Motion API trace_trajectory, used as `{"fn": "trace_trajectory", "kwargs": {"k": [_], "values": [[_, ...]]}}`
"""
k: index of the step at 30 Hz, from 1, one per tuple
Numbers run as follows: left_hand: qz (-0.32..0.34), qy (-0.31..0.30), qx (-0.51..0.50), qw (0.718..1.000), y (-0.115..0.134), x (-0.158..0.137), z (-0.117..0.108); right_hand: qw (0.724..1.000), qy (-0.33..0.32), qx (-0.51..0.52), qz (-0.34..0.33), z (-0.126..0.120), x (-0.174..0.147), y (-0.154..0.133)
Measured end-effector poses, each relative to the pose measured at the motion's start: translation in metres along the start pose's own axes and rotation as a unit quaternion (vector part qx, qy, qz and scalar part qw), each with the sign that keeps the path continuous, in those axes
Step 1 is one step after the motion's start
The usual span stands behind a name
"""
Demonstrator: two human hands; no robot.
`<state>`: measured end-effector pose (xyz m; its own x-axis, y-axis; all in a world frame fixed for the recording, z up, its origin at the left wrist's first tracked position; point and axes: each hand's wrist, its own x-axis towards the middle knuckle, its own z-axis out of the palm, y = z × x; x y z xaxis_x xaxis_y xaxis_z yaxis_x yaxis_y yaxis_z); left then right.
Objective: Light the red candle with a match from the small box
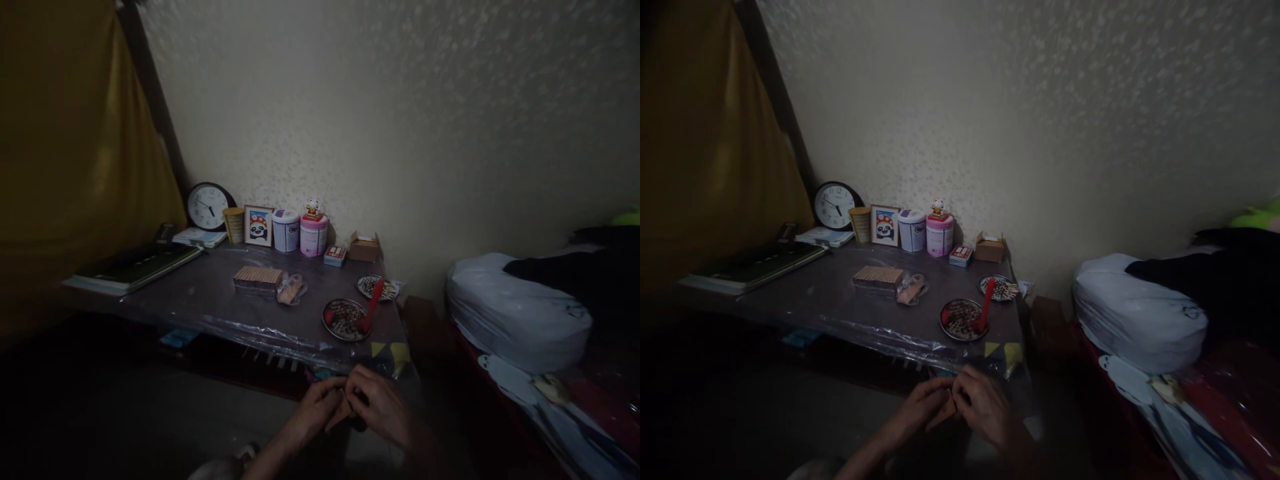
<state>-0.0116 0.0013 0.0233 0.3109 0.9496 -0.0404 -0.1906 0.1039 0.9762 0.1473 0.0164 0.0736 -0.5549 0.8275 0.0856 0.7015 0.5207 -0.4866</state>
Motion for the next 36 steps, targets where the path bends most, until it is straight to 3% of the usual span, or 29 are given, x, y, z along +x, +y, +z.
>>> {"fn": "trace_trajectory", "kwargs": {"k": [9, 20, 29, 36], "values": [[0.013, -0.001, 0.011, 1.000, 0.004, -0.001, 0.000, 1.000, 0.007, -0.002, -0.011, 0.000, -0.002, -0.002], [-0.025, 0.029, -0.002, 0.999, 0.004, -0.002, -0.001, 1.000, 0.007, 0.011, -0.009, -0.001, -0.001, 0.000], [-0.114, 0.031, -0.031, 0.993, -0.011, 0.007, -0.004, 0.998, 0.011, 0.064, 0.002, 0.001, -0.001, 0.004], [-0.091, 0.032, -0.047, 0.994, -0.009, 0.004, 0.001, 0.998, -0.022, 0.044, 0.026, -0.001, -0.001, 0.004]]}}
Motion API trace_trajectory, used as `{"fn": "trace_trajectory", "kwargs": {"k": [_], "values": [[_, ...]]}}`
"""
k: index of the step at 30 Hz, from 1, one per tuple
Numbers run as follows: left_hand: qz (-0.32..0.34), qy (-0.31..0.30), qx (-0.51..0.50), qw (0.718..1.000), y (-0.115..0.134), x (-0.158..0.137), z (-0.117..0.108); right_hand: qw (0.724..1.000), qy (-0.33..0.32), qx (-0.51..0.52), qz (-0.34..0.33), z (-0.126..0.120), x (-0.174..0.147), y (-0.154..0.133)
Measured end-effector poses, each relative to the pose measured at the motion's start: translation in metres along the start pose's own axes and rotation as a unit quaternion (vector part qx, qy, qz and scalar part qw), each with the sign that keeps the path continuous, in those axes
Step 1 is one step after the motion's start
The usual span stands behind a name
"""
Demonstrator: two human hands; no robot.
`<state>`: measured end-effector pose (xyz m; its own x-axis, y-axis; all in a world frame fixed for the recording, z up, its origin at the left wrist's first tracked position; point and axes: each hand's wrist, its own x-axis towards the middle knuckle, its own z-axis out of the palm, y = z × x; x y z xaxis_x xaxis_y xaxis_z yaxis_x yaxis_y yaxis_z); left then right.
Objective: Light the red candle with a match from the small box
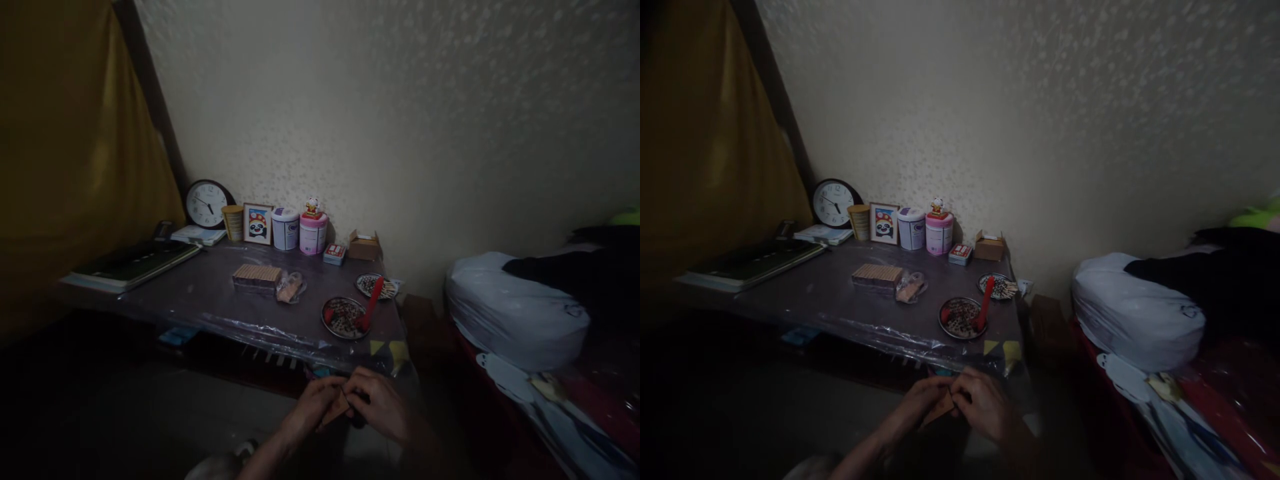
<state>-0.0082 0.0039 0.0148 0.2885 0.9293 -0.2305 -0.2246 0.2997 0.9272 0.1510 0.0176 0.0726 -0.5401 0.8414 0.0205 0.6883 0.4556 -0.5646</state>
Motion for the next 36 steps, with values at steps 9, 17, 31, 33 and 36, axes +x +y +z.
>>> {"fn": "trace_trajectory", "kwargs": {"k": [9, 17, 31, 33, 36], "values": [[0.025, -0.012, -0.015, 0.999, 0.007, -0.006, 0.004, 0.997, 0.031, -0.070, -0.026, 0.002, -0.003, -0.004], [0.029, 0.023, -0.057, 0.998, 0.007, -0.001, 0.002, 0.995, 0.103, -0.014, -0.013, 0.000, 0.000, 0.016], [0.058, 0.111, -0.105, 0.987, 0.016, -0.007, -0.006, 0.962, 0.198, 0.183, -0.042, 0.031, 0.002, -0.006], [0.071, 0.108, -0.114, 0.985, 0.018, -0.009, -0.007, 0.963, 0.200, 0.163, -0.078, 0.036, 0.000, -0.016], [0.097, 0.108, -0.121, 0.982, 0.021, -0.010, -0.008, 0.962, 0.206, 0.133, -0.121, 0.039, -0.002, -0.025]]}}
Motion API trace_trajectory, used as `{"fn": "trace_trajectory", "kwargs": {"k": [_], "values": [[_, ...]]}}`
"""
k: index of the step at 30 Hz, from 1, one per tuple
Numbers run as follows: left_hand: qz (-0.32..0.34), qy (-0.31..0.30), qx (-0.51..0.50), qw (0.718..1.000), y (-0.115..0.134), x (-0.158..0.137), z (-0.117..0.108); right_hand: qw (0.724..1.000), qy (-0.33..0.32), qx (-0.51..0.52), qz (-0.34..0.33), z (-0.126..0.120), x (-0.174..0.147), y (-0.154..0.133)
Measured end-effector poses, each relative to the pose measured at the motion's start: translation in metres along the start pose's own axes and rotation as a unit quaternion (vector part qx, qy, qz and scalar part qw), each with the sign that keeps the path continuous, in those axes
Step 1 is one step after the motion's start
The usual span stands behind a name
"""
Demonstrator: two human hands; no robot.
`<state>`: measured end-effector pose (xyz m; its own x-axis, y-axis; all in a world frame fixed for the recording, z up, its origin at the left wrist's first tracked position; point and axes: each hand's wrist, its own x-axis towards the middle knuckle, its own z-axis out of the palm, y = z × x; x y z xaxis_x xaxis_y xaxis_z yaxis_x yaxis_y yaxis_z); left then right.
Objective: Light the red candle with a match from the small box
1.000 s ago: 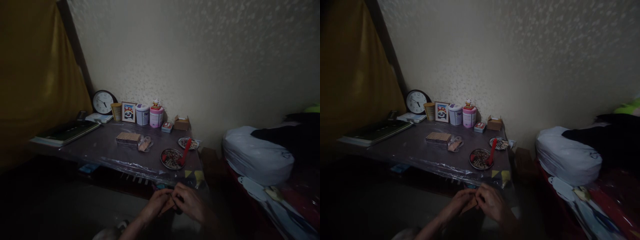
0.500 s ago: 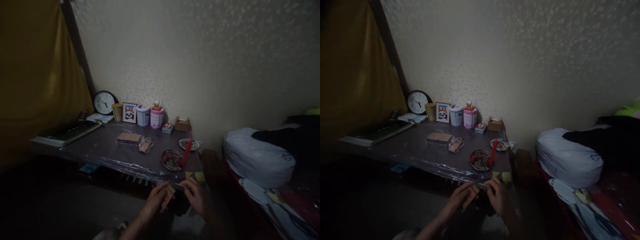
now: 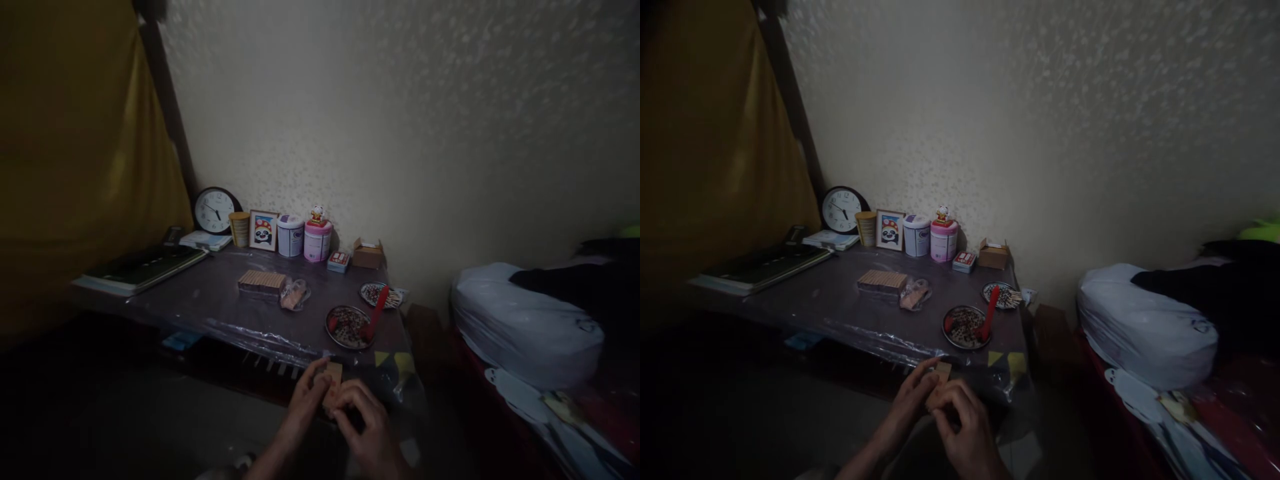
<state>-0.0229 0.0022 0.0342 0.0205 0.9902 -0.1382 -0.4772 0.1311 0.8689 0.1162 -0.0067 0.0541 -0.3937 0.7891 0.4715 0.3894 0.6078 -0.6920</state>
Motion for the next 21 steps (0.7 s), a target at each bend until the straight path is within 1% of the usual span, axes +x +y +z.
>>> {"fn": "trace_trajectory", "kwargs": {"k": [3, 6, 11, 15, 21], "values": [[-0.003, 0.010, 0.004, 1.000, 0.001, 0.001, 0.001, 0.999, 0.017, -0.020, -0.031, 0.001, -0.001, -0.001], [-0.009, 0.008, 0.000, 1.000, 0.003, 0.001, 0.002, 0.998, 0.041, -0.028, -0.044, 0.002, -0.002, 0.003], [-0.009, -0.016, -0.024, 1.000, 0.005, -0.001, 0.005, 0.996, 0.062, -0.039, -0.043, 0.001, -0.003, 0.009], [-0.010, -0.034, -0.037, 0.999, 0.000, 0.003, 0.004, 0.994, 0.094, -0.034, -0.051, -0.003, -0.002, 0.010], [-0.009, -0.031, -0.066, 0.997, -0.006, 0.008, 0.001, 0.989, 0.130, -0.025, -0.063, -0.005, 0.000, 0.013]]}}
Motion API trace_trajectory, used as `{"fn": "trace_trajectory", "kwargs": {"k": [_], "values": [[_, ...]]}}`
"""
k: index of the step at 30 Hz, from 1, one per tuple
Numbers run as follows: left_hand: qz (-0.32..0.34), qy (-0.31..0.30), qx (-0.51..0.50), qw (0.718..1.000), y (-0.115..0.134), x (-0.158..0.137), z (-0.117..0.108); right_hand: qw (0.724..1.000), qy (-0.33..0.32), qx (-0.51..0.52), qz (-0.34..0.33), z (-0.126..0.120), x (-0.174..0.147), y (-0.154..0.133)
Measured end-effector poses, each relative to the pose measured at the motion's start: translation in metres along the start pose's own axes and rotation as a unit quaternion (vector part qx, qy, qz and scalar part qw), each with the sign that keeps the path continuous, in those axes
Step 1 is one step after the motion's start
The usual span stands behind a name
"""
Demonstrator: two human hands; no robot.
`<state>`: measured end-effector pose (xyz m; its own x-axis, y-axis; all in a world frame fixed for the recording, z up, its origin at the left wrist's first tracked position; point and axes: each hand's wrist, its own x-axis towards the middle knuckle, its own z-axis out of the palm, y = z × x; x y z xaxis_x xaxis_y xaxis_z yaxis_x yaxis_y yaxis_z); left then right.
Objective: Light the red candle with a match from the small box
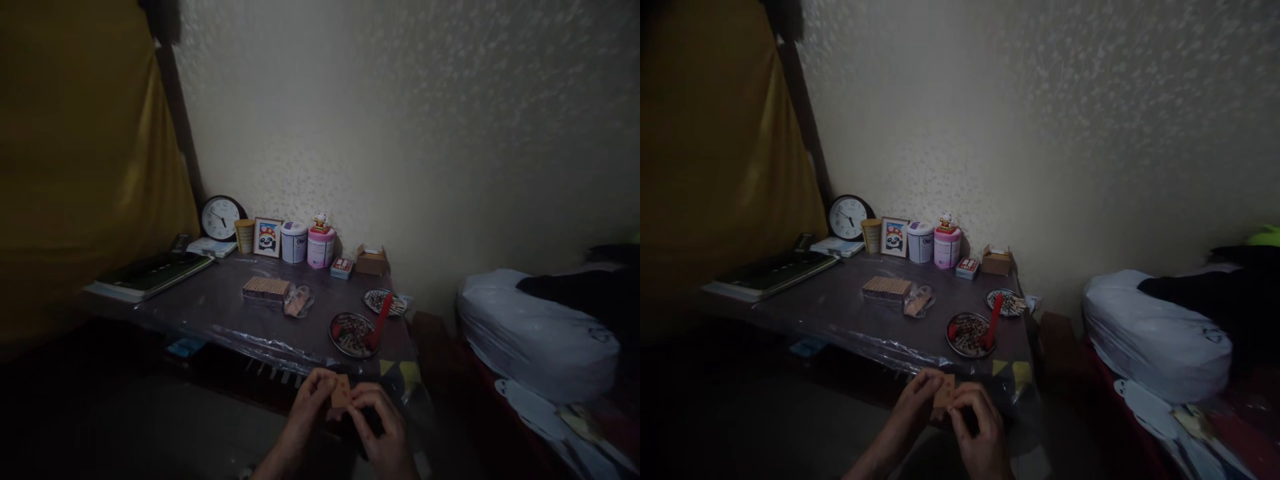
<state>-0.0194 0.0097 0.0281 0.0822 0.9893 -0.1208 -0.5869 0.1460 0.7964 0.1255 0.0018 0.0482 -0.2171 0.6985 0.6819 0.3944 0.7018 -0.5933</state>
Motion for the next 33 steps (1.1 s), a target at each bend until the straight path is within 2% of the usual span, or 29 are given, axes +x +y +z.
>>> {"fn": "trace_trajectory", "kwargs": {"k": [10, 21, 28, 33], "values": [[0.011, 0.016, -0.040, 0.999, -0.005, 0.006, 0.001, 1.000, -0.005, -0.003, -0.014, 0.002, 0.001, 0.007], [0.011, 0.015, -0.035, 0.999, -0.001, 0.002, -0.001, 0.999, 0.014, -0.013, -0.030, 0.002, 0.001, 0.006], [0.010, -0.028, 0.018, 0.999, 0.007, -0.008, 0.004, 0.999, 0.033, -0.023, -0.031, -0.005, 0.005, 0.007], [0.003, -0.053, 0.016, 0.998, 0.005, -0.009, 0.002, 0.999, 0.034, -0.016, -0.030, -0.007, 0.006, 0.008]]}}
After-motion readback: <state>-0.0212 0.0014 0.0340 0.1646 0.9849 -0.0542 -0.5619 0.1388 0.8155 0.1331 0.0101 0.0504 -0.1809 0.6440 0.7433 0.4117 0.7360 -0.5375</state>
